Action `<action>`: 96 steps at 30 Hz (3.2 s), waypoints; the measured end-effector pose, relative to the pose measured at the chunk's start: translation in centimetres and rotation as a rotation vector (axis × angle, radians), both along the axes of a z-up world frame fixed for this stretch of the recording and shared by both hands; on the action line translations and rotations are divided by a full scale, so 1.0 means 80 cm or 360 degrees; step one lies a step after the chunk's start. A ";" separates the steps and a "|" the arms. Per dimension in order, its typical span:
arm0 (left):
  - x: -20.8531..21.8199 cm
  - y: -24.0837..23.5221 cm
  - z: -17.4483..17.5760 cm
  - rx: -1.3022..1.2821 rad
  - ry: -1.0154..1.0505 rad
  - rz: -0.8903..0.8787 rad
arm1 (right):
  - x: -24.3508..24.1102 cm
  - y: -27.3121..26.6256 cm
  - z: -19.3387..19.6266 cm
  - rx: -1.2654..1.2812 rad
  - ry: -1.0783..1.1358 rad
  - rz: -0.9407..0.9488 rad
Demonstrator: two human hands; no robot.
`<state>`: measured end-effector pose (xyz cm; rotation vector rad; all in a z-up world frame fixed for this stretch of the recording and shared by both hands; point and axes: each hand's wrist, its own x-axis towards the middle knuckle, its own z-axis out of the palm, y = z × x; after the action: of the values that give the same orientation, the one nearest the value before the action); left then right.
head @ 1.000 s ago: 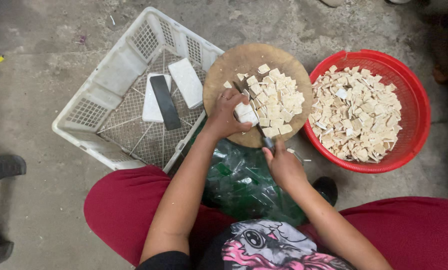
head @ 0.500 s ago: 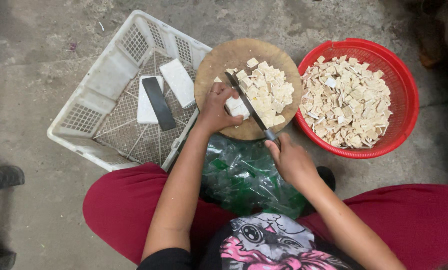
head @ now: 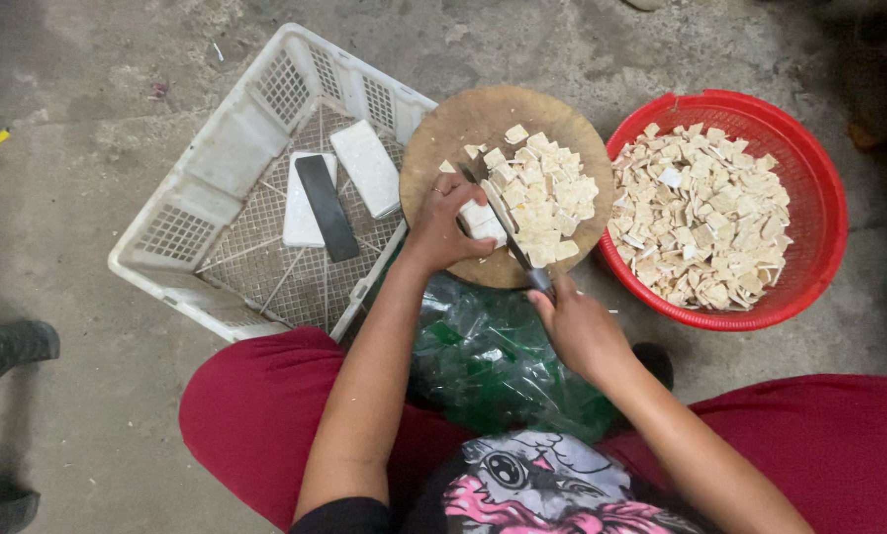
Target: The person sits on the floor and cuts blocks of white tofu into small cubes using a knife on a wooden cutting board. The person unwraps the tofu blocks from packaging, slices them into strips, and then dices them into cubes, transferring the finished pieces into a red basket.
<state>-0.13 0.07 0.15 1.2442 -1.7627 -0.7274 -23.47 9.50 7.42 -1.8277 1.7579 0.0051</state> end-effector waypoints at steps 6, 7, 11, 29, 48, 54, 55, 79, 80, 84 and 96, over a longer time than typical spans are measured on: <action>0.000 0.005 0.000 -0.0007 -0.0017 0.0019 | 0.004 0.000 -0.043 0.0213 0.0190 -0.0079; 0.002 0.003 0.001 -0.0057 -0.0031 0.0008 | 0.004 -0.011 -0.051 0.0148 0.0148 -0.0045; 0.005 0.001 -0.001 -0.0222 -0.0138 -0.0015 | -0.014 -0.044 -0.065 0.0000 -0.0023 -0.0023; 0.006 -0.001 -0.009 -0.0135 -0.0087 -0.0003 | -0.018 0.026 0.021 -0.0074 0.0073 0.0065; 0.003 0.009 -0.002 -0.0168 -0.0026 0.0050 | -0.009 -0.037 -0.069 -0.0077 -0.0040 -0.0052; 0.003 0.005 -0.002 -0.0285 -0.0057 -0.0015 | -0.014 0.005 -0.009 -0.0090 -0.0098 -0.0045; 0.004 0.006 -0.002 -0.0253 -0.0066 -0.0009 | -0.014 0.013 0.001 -0.0080 -0.0077 -0.0043; 0.000 0.009 -0.002 -0.0152 -0.0026 0.0009 | 0.000 0.013 -0.028 0.0070 0.0153 -0.0044; -0.003 0.009 -0.003 -0.0138 -0.0043 0.0010 | 0.006 0.004 -0.041 0.0025 0.0099 -0.0066; 0.005 0.012 0.004 -0.0230 0.0009 0.0021 | 0.017 -0.037 -0.059 -0.0046 -0.0142 -0.0098; 0.003 0.010 -0.001 -0.0137 -0.0103 0.0055 | -0.012 0.029 0.031 0.0009 0.0068 -0.0017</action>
<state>0.13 0.88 0.09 1.2492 -1.8010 -0.5913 -24.42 11.80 9.91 -1.8267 1.7952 0.0447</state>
